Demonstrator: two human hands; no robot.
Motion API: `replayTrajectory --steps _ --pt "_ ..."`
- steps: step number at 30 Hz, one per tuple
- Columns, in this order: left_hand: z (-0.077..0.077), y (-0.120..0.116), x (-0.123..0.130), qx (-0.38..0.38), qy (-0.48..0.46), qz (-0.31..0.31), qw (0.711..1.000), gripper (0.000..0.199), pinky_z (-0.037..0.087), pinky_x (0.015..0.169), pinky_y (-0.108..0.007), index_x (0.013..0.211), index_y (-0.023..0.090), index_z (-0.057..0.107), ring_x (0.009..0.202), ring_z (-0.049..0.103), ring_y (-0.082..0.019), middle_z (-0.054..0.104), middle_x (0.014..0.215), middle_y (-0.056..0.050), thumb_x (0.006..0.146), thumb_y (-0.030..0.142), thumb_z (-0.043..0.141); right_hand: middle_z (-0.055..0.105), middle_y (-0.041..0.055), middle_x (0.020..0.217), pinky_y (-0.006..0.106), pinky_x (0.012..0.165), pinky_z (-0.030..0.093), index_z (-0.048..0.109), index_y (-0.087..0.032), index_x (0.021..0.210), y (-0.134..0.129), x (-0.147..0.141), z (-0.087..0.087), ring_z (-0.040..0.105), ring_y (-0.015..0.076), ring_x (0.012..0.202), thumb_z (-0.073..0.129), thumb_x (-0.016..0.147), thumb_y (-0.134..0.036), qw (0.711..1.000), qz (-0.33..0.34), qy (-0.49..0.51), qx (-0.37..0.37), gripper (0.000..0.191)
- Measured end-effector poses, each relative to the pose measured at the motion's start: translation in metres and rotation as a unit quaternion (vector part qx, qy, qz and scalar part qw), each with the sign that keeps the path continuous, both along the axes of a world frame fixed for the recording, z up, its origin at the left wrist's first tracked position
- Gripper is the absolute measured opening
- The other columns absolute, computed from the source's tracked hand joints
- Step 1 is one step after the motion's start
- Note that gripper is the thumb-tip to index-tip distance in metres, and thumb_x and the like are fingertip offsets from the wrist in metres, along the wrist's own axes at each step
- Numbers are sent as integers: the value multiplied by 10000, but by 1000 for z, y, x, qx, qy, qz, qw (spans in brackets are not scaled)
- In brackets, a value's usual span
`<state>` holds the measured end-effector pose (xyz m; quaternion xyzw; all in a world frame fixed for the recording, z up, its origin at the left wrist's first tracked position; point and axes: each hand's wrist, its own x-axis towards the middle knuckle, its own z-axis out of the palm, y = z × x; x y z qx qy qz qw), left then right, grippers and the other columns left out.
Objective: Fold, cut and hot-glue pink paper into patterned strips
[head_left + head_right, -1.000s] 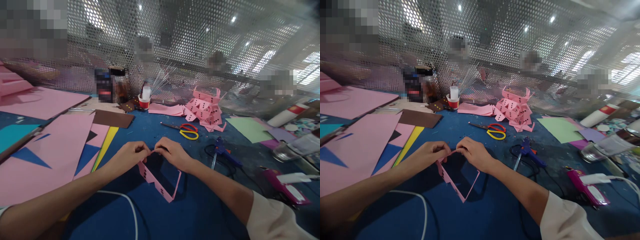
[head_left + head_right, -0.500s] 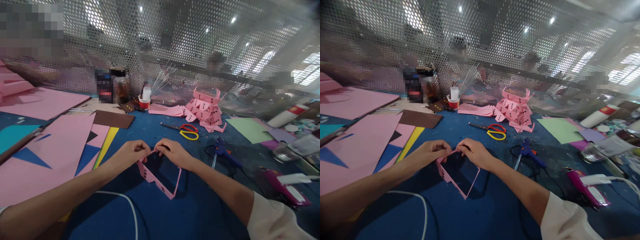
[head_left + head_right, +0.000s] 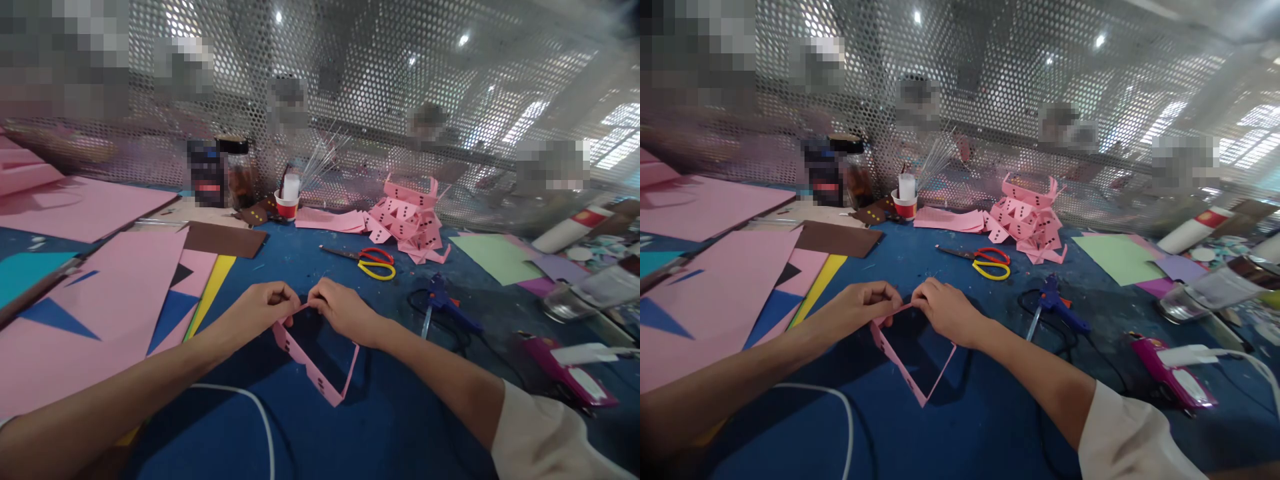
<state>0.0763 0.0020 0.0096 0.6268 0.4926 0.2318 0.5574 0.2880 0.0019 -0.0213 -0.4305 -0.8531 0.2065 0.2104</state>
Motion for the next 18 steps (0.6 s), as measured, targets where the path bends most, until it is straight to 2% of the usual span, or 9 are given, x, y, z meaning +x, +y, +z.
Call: replayTrajectory --steps 4,8,12,18 --pt "-1 0 -1 -7 -6 0 1000 194 492 555 -274 803 182 621 492 633 -152 616 619 39 759 371 624 618 30 972 282 796 427 616 -193 985 0 0 2 585 148 866 485 1032 -235 1000 14 17 3 146" --pt "-4 1 -3 10 -1 6 1000 200 473 574 -271 815 182 632 513 633 -150 629 625 35 768 376 633 627 7 899 256 775 455 650 -185 986 1 2 11 615 115 764 485 1026 -214 993 6 96 -69 172" --pt "-2 0 -3 7 -6 7 1000 203 470 587 -274 829 181 634 526 641 -155 629 630 38 771 376 629 672 9 908 253 782 475 652 -184 1035 1 4 15 652 112 766 456 1027 -214 982 -10 156 -109 199" --pt "-2 0 -5 -9 -22 16 1000 209 458 606 -265 826 181 623 536 645 -148 631 649 41 772 382 643 698 30 1007 267 811 485 662 -194 1034 3 9 12 661 134 872 487 1021 -275 977 -39 194 -79 194"
